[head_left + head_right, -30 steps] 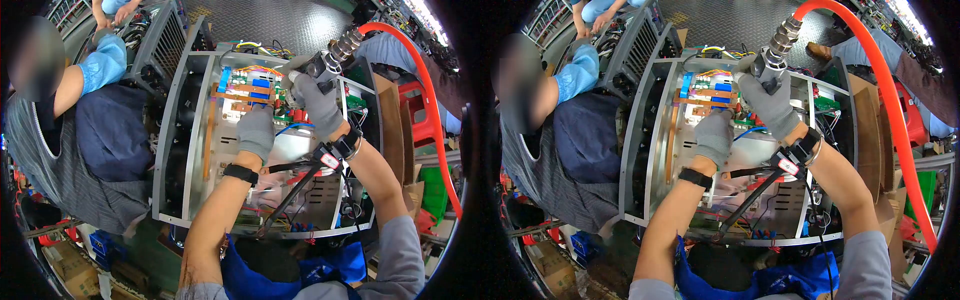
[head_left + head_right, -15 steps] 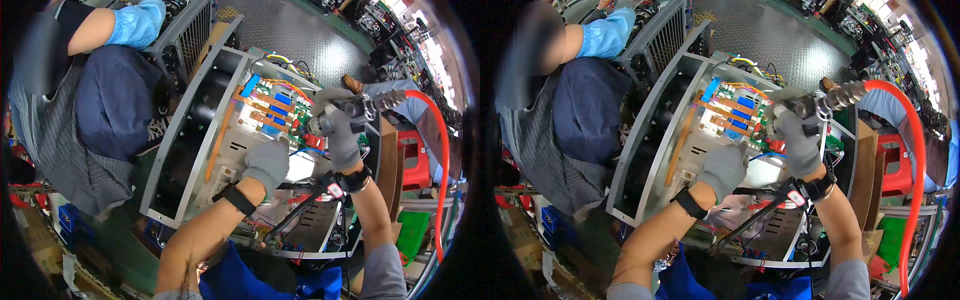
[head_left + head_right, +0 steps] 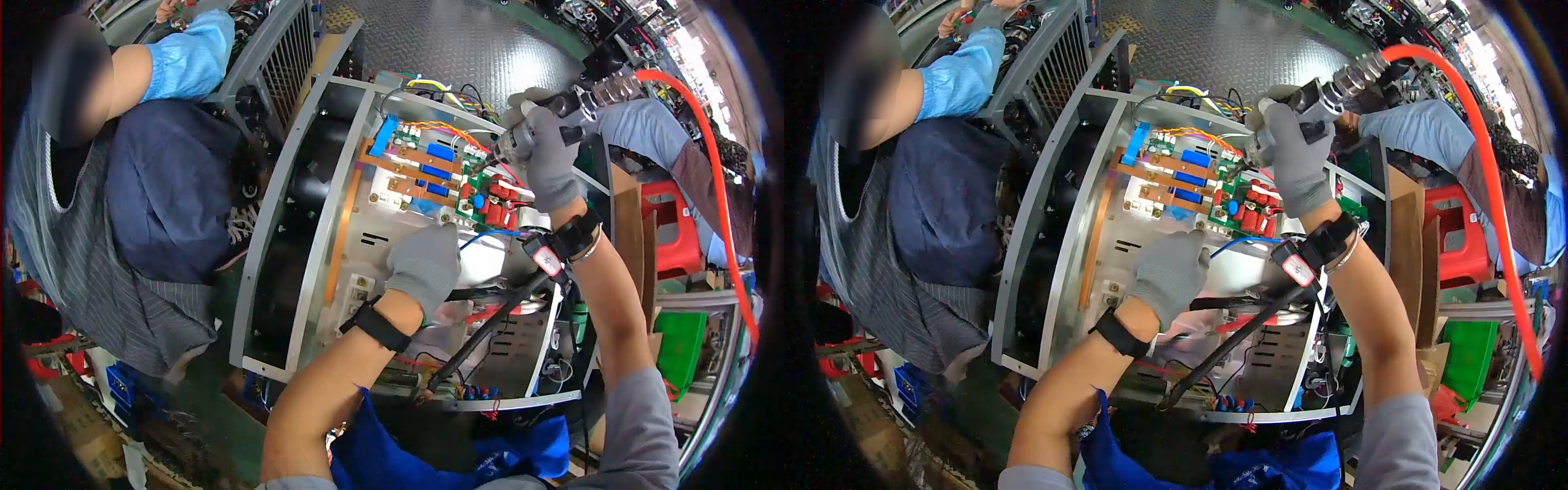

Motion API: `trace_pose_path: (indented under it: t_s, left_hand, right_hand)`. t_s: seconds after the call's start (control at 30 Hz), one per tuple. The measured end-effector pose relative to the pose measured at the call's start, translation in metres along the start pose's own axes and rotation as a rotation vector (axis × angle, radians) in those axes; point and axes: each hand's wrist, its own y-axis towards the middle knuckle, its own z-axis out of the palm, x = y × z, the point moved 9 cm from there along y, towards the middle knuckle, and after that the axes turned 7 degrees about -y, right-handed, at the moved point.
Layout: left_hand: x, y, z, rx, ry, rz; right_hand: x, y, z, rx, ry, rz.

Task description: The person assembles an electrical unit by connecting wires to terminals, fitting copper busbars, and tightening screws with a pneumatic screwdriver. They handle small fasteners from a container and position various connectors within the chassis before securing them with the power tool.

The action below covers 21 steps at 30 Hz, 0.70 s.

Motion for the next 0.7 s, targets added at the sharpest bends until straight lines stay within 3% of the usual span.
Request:
trace_pose_path:
  t_s: [0.2,0.3,0.4,0.53,0.63,0.7]
  left_hand:
    - [0.000,0.002,0.004,0.032,0.006,-0.023]
    - [-0.001,0.001,0.003,0.001,0.003,-0.006]
    - [-0.002,0.000,0.003,-0.006,0.005,-0.008]
    - [0.001,0.001,0.002,0.026,-0.002,-0.037]
    - [0.002,0.003,0.005,0.037,-0.008,-0.047]
    - [0.002,0.004,0.004,0.043,0.001,-0.056]
  right_hand:
    - [0.007,-0.001,0.005,-0.011,-0.084,-0.133]
    - [0.004,0.000,0.005,-0.041,-0.138,-0.103]
    - [0.001,-0.004,0.012,0.073,-0.138,-0.043]
    - [-0.002,0.000,0.000,-0.079,-0.125,-0.090]
    - [-0.009,0.001,-0.001,0.058,-0.151,0.016]
    - [-0.003,0.000,0.000,-0.015,-0.071,-0.015]
